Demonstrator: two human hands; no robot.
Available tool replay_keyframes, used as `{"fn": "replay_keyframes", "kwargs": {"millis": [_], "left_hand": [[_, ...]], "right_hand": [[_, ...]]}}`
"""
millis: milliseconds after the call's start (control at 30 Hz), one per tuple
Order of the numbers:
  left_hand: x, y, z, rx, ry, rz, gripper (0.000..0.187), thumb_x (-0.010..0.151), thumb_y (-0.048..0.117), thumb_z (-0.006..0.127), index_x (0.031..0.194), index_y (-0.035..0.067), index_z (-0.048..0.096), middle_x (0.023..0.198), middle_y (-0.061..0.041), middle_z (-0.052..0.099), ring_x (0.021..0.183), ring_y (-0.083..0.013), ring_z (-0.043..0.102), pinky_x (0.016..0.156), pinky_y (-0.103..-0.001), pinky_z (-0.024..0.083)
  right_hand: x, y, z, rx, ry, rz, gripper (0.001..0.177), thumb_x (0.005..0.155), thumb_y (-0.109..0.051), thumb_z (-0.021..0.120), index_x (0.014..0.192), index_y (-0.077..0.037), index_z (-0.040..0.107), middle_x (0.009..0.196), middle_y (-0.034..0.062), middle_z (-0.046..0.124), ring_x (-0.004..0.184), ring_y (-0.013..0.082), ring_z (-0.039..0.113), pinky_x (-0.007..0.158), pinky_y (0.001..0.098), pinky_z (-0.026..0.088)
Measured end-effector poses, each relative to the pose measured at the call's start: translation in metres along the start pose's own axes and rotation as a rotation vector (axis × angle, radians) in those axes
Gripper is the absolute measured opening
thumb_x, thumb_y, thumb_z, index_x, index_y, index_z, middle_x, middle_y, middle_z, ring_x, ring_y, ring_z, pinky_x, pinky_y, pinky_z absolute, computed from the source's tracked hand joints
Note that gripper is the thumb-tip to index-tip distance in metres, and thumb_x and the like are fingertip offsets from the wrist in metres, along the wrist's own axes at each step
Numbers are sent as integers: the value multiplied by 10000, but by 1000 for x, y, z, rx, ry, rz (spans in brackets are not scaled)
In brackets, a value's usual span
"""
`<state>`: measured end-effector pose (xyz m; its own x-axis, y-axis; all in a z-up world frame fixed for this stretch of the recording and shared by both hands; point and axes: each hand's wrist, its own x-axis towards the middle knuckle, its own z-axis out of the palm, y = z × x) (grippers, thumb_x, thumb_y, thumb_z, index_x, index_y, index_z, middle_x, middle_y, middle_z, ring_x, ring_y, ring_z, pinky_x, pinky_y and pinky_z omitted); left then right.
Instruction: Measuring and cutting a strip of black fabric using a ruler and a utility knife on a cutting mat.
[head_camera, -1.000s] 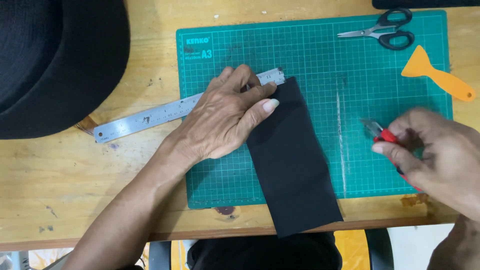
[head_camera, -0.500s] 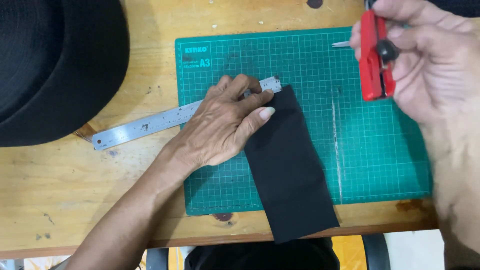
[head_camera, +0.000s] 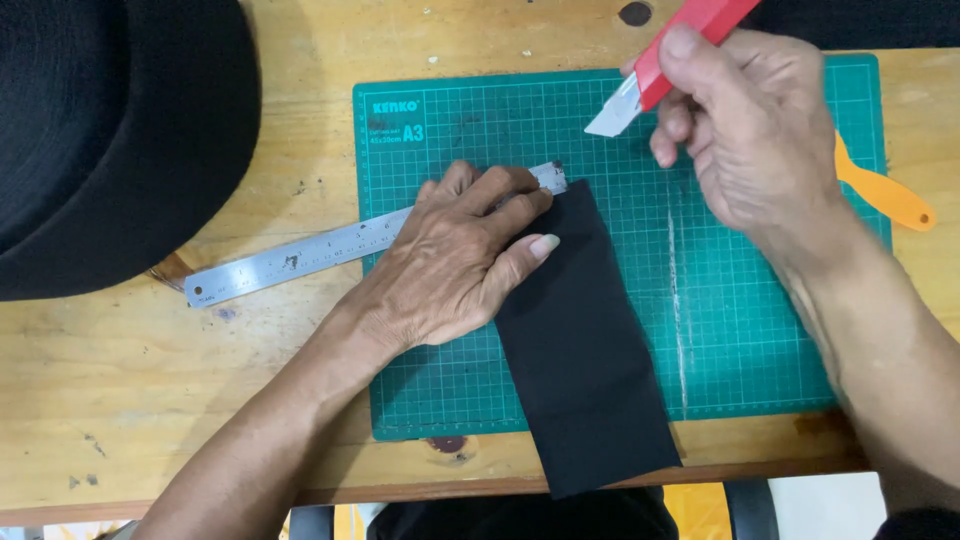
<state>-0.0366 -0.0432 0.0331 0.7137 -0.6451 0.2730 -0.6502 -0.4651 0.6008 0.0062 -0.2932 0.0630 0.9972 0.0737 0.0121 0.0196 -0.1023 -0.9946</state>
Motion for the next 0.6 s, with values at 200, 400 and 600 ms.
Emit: {"fn": "replay_keyframes", "kwargs": {"millis": [200,400,600], "left_hand": [[3,3,0,38,-36,-32,571,1102,439,309,1388,56,619,1275,-108,575,930,-288,463,736,-440,364],[4,4,1,122,-45,-15,474,1103,378,432,1393,48,611,1288,-129,554,960,-314,459,729,-477,401],[3,-1,8,166,-43,-18,415,1073,311,579,1404,63,607,1321,-116,555,961,-324,466,690,-474,387]], "right_hand": [[17,-4,9,64,55,93,152,996,-146,651,1112,-60,698,875,62,689,506,33,543,424,168,495],[28,7,4,-37,-248,-13,180,1107,-34,575,1265,22,509,954,155,692,585,77,540,473,184,472],[32,7,1,-27,-379,82,314,1018,-62,678,1286,-40,517,1006,148,712,674,109,625,533,193,530]]}}
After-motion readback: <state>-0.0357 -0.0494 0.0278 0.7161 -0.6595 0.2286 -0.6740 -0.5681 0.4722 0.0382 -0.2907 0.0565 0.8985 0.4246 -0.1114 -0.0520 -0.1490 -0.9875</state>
